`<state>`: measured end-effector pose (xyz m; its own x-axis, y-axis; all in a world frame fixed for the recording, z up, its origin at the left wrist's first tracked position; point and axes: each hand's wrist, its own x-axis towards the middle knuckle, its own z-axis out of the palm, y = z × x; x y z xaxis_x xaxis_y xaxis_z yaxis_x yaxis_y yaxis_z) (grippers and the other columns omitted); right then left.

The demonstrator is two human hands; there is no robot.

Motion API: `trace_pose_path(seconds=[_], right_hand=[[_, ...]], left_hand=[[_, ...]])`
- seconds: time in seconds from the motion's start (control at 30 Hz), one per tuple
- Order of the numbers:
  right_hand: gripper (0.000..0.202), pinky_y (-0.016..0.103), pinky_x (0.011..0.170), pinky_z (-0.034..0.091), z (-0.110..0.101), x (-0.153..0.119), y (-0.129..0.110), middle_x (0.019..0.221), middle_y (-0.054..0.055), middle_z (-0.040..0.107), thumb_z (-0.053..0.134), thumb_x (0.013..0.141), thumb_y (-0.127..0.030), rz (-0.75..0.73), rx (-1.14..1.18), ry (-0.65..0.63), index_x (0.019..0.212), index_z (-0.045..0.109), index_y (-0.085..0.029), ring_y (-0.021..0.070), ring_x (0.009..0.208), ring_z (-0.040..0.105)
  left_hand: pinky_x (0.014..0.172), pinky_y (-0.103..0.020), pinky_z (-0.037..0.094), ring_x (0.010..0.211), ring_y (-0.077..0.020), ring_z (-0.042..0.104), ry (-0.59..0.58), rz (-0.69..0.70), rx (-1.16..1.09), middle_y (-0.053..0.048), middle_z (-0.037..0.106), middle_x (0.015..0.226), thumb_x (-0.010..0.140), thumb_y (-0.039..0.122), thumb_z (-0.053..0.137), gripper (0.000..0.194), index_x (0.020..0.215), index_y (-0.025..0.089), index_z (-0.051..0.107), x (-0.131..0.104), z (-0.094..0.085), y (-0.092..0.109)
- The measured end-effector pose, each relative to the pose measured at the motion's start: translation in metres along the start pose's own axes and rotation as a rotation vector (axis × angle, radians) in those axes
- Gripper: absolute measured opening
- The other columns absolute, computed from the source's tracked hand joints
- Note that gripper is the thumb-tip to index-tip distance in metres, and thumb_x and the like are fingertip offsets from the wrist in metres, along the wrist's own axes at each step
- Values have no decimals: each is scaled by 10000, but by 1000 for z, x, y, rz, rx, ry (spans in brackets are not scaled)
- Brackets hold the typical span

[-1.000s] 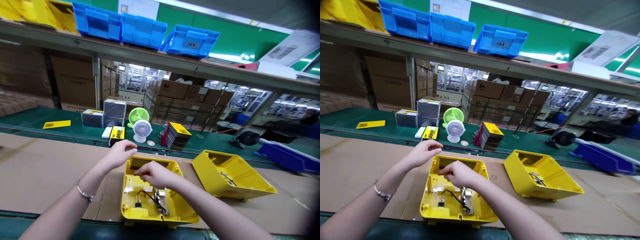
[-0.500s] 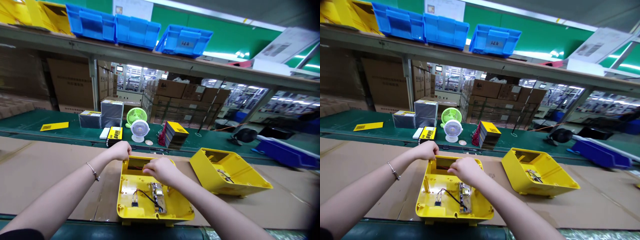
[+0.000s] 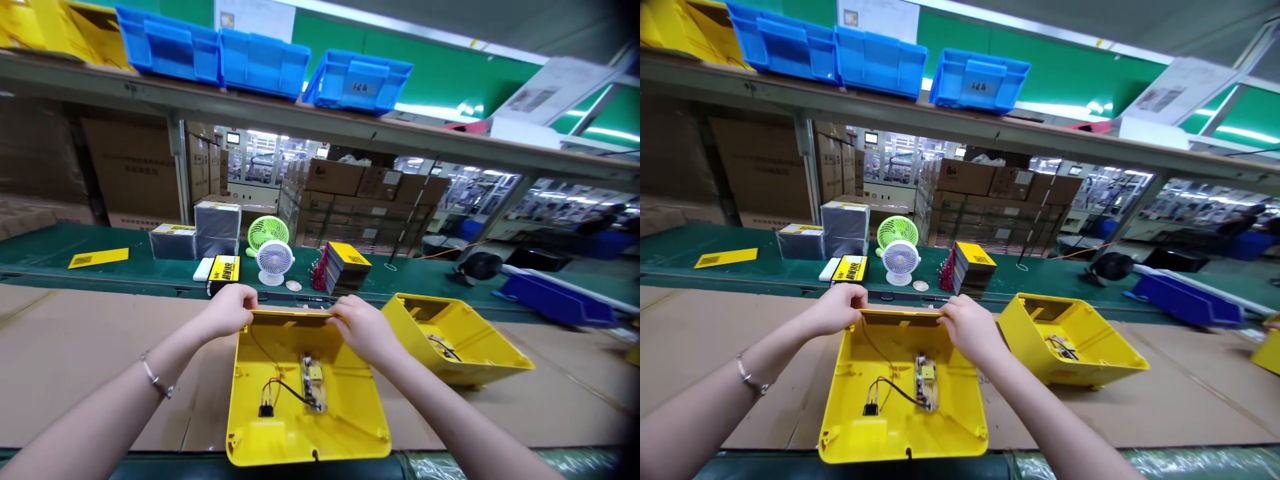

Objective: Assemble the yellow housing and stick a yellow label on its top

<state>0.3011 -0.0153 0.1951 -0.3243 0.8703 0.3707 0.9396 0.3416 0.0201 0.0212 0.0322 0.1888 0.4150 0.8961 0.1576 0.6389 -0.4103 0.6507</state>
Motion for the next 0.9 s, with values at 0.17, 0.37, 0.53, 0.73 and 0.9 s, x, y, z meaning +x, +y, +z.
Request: trace_pose_path(seconds=[0.17,0.37,0.53,0.73,0.9], right_hand=[[234,345,712,398,-17,-24,-11,777,80,597,411,864,-235,-182,-28,118,875,643,-205,211,783,499],[169,343,674,409,-4,-43,-16,743,57,586,507,834,-330,-228,192,-23,825,646,-234,192,738,501],[402,389,954,365,8,-11,-9,1121,58,554,639,706,-466,52,427,3,1052,595,-265,224,1088,460],[849,430,962,373,40,28,-2,1325,105,418,689,565,-568,350,644,-234,1290,396,-240,282,1174,435],[496,342,855,455,50,35,-1,1135,60,562,601,698,-513,363,804,-191,1106,541,-238,222,1013,555]], left_hand=[[741,-302,439,868,-183,546,161,230,162,-17,597,885,573,4,393,285,726,211,515,-42,-8,14],[1088,-464,172,1347,-225,151,-162,139,-28,2,274,1439,675,76,496,610,1226,326,420,-66,0,-8],[1078,-495,148,1352,-287,81,-94,32,-109,-75,160,1477,646,414,672,831,1361,282,269,-36,7,-10],[932,-402,382,1090,-269,492,185,-137,-126,-95,530,1162,630,446,650,536,1093,200,538,9,28,-18],[769,-317,443,860,-210,579,264,-109,-127,-38,624,907,706,395,571,230,825,200,591,22,25,-19]])
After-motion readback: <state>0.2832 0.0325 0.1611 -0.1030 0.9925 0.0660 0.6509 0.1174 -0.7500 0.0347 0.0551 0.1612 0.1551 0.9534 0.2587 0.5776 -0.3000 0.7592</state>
